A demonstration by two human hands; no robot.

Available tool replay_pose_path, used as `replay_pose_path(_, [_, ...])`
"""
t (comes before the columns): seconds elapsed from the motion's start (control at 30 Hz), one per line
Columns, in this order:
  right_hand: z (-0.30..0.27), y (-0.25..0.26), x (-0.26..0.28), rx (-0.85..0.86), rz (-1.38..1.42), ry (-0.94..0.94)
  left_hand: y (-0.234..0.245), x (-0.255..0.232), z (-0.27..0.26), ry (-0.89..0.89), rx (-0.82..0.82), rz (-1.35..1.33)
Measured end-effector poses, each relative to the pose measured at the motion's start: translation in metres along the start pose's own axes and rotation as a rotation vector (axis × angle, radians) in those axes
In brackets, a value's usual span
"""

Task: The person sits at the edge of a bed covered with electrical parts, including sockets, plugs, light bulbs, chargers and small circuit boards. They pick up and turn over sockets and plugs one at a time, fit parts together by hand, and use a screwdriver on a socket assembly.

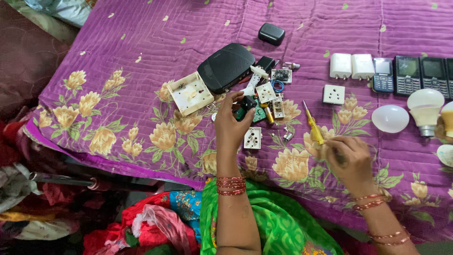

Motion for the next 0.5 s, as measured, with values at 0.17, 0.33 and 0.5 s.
replay_pose_path(0.17, [0.026,-0.034,0.049,0.036,0.072,0.069,0.003,0.001,0.001,0.015,0.028,-0.045])
replay_pose_path(0.33, [0.071,-0.051,0.087,0.101,0.043,0.056,0.008,0.005,0.000,-0.012,0.013,-0.097])
replay_pose_path(0.5, [0.117,-0.066,0.092,0.121,0.003,0.012,-0.005,0.009,0.004,-0.039,0.034,-0.154])
Point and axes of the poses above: each hand's wrist, its own z-axis towards the middle knuckle, its own y-axis out of the back of the hand, x = y × z, the point moved 9 cm from there along z, towards the middle knuckle, and after that the axes turned 9 degrees about -z, right-handed, at the moved point
